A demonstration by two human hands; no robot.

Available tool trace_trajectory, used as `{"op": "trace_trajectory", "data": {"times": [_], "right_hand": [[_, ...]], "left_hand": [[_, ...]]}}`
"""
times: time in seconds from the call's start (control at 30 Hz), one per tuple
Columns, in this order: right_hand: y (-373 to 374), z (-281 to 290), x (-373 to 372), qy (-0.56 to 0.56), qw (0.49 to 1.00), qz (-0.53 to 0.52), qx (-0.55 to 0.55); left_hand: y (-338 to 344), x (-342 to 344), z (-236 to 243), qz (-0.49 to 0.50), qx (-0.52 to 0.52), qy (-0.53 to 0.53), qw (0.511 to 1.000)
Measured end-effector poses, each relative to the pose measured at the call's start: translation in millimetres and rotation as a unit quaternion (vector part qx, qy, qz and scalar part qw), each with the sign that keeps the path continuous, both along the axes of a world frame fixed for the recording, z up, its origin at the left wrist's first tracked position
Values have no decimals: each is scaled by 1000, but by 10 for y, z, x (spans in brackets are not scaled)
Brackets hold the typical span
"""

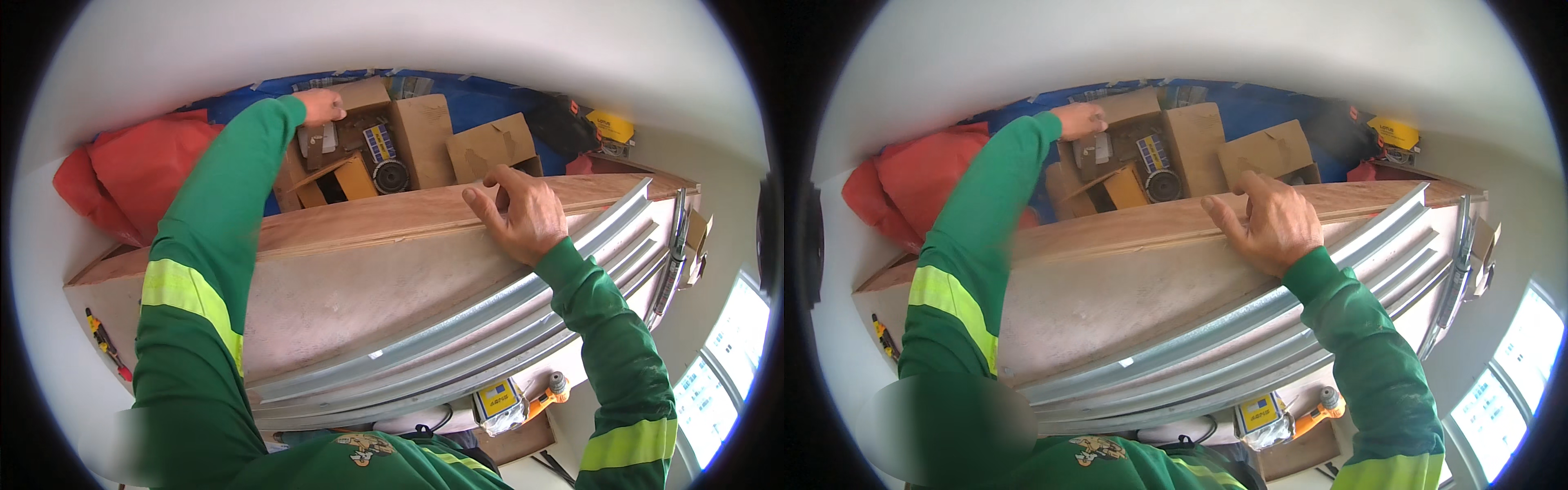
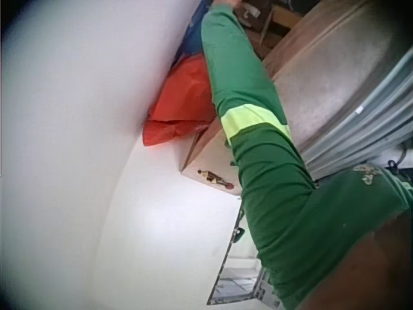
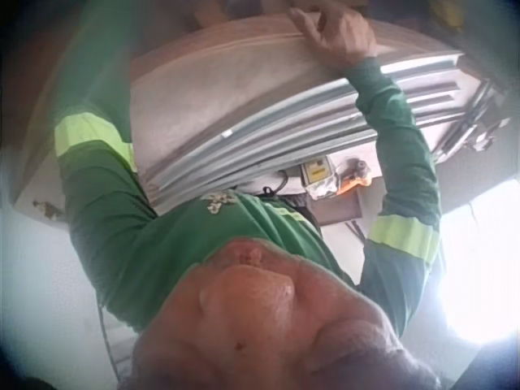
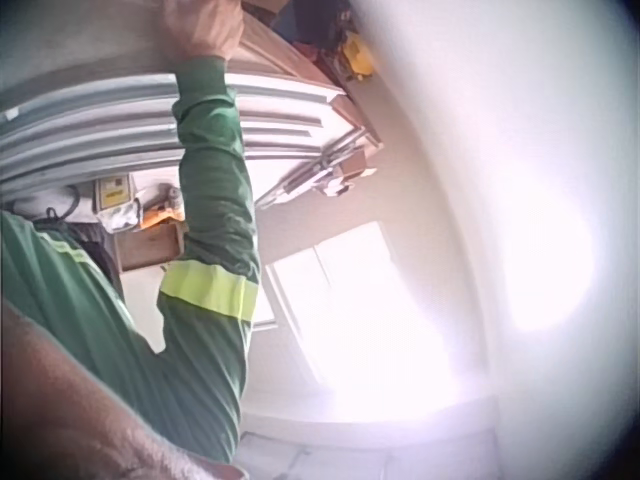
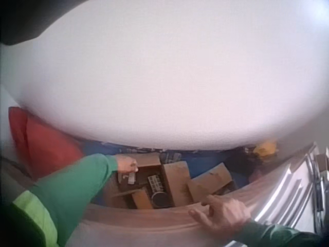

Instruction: The person sits on the floor and opens a box of screws, then stands and uses a cordless drill to fasten metal ceiling grid components. They also use a manual crimping tool to secure parts of the ceiling framework.

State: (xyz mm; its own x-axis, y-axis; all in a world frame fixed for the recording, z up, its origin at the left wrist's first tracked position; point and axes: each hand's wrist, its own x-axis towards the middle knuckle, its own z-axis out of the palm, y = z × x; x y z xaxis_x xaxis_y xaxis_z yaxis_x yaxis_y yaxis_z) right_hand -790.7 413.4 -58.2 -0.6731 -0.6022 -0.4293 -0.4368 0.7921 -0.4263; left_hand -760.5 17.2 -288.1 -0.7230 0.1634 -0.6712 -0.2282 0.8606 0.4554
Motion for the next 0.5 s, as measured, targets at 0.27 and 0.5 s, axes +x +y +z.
{"op": "trace_trajectory", "data": {"times": [0.27, 0.5], "right_hand": [[-10, -19, 10, 18, 1000, 11, 22], [-116, -81, -207, -92, 986, 98, 98]], "left_hand": [[505, 689, 1595, -20, 70, 1, 997], [678, 684, 1791, 122, -107, 38, 986]]}}
